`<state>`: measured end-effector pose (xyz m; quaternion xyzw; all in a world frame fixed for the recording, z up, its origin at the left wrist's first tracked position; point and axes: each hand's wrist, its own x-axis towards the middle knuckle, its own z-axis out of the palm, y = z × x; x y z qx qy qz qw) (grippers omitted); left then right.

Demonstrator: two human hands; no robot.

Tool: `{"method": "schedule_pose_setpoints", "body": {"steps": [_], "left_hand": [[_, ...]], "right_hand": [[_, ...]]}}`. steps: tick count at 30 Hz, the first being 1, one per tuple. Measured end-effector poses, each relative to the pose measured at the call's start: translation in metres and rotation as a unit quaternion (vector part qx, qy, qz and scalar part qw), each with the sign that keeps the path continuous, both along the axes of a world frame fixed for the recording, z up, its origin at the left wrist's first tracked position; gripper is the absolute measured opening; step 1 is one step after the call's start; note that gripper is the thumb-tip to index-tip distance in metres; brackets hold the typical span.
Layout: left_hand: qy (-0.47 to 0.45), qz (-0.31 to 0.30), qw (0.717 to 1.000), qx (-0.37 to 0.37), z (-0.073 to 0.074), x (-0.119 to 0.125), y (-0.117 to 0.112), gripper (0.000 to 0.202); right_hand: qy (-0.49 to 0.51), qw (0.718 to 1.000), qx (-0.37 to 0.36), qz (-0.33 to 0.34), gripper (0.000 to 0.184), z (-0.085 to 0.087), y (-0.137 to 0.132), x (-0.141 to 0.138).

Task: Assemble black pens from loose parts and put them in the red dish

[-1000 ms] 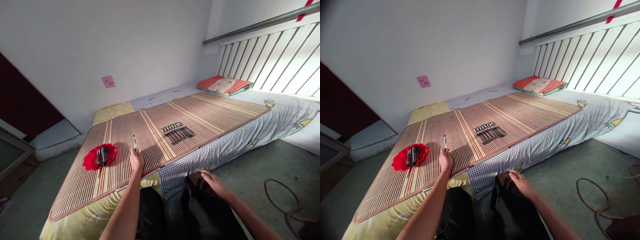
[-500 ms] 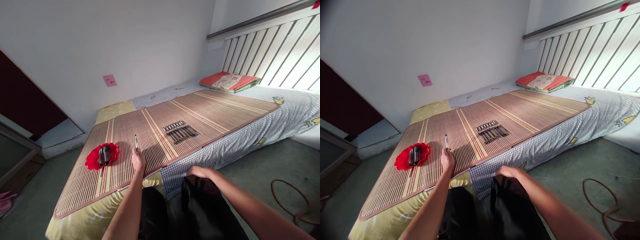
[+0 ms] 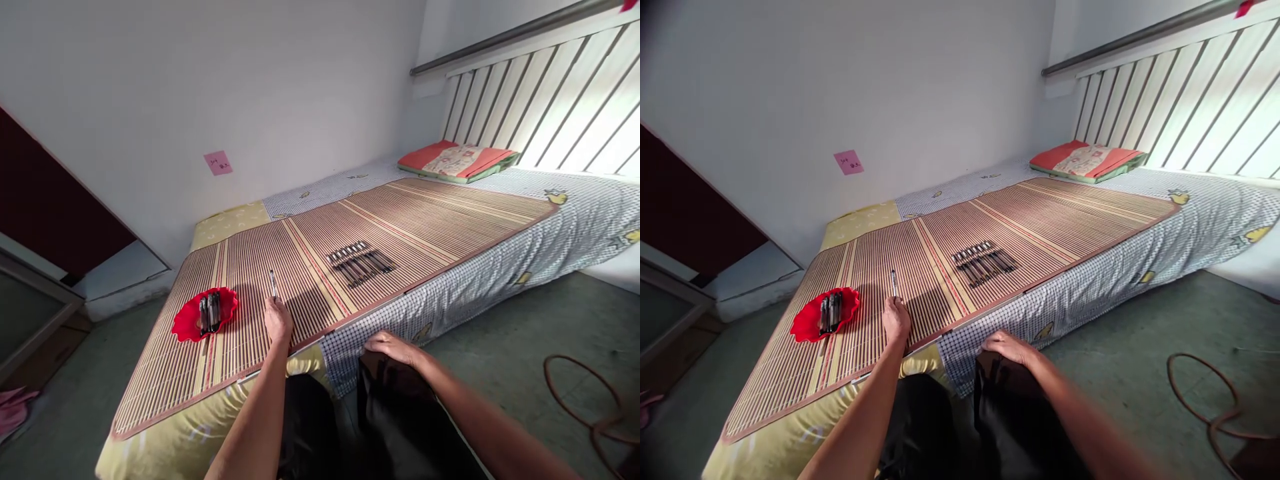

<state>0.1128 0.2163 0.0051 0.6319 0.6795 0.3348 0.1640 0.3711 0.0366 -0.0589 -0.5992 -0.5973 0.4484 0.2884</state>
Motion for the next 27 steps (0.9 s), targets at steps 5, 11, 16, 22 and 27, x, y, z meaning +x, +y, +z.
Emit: {"method": "schedule_pose_setpoints", "body": {"steps": [5,11,16,22,27], "left_hand": [[-0.001,-0.001,1.0,0.005,-0.002,-0.001,0.0,0.023],[-0.004,0.002,1.0,0.012,-0.005,-0.001,0.001,0.023],[-0.011,-0.002,1.0,0.008,-0.005,-0.001,0.002,0.022],[-0.012,-0.002,1.0,0.007,-0.004,-0.001,0.002,0.02],[-0.004,0.006,1.0,0.006,-0.004,0.0,0.001,0.021]], "right_hand": [[0.069,0.996,0.008,-0.049,0.05,0.018,-0.028,-0.004],[0.102,0.992,0.043,-0.067,0.063,0.026,-0.059,-0.002],[0.066,0.993,0.038,-0.087,0.062,0.032,-0.066,0.001],[0.062,0.998,0.014,-0.007,0.061,0.016,-0.041,0.015],[-0.001,0.998,-0.052,0.043,0.058,-0.012,-0.004,0.022]]}}
